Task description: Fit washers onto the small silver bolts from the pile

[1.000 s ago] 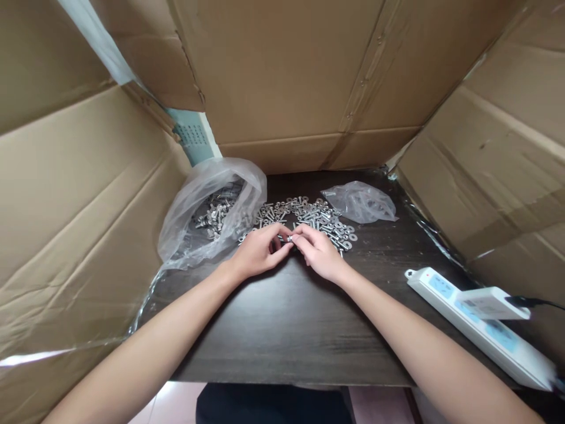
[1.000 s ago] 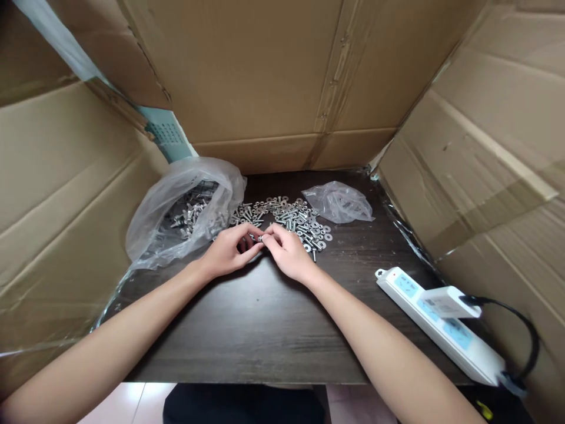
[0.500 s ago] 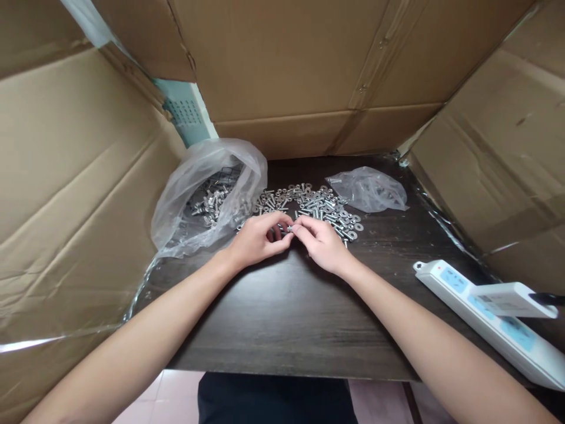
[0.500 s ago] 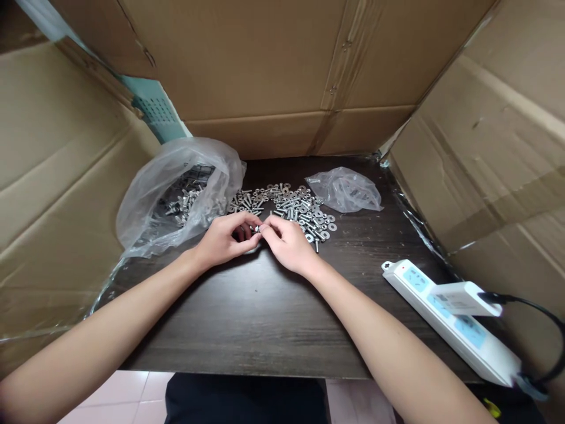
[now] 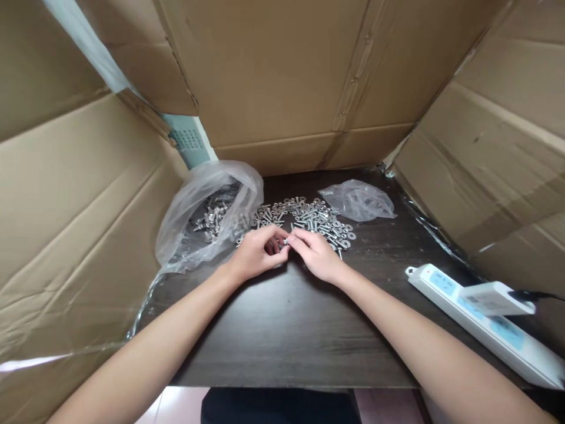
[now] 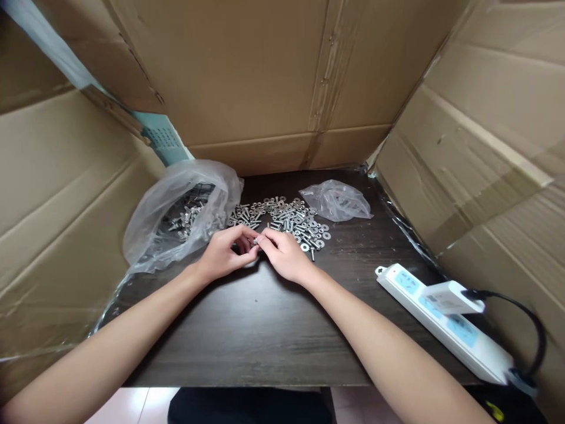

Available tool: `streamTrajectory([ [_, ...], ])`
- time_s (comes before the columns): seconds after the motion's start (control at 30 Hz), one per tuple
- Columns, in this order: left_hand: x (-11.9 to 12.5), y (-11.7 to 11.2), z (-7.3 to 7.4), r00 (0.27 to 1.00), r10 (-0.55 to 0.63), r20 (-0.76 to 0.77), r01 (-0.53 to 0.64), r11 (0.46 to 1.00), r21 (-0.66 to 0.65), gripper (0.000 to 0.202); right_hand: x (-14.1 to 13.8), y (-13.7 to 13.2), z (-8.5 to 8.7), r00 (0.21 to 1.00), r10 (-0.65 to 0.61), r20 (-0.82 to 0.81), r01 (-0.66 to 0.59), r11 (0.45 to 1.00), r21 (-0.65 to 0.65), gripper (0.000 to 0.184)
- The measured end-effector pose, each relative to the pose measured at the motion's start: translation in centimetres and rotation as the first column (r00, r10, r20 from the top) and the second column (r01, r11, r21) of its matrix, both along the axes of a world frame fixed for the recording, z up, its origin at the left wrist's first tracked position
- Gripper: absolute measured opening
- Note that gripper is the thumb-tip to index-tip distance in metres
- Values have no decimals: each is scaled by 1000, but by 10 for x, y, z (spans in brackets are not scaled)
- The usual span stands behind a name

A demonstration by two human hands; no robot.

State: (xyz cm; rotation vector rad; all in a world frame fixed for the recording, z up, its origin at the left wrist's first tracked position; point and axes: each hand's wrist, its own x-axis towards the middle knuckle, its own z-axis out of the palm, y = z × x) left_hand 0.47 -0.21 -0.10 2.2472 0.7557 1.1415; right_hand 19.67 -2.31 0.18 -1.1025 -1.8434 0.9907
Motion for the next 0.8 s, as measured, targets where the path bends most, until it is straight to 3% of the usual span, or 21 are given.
streamTrajectory([
  [0.1, 1, 0, -1, 1000, -2, 21, 2, 1000, -20, 12, 0, 0, 1, 1000, -9, 23, 9, 1000, -3, 37],
  [0.37, 0, 3, -2, 1000, -27, 3, 27, 997, -79, 13, 1, -3, 0, 999, -28, 16, 28, 999, -35, 19],
  [0.67, 0, 3, -6, 1000, -16, -9, 15, 994, -104, 13, 0, -1, 2, 1000, -14, 18, 13, 1000, 8, 27],
  [0.8, -1, 2, -6, 1000, -12, -3, 12, 995, -98, 14, 0, -3, 0, 999, -26, 22, 27, 999, -29, 22],
])
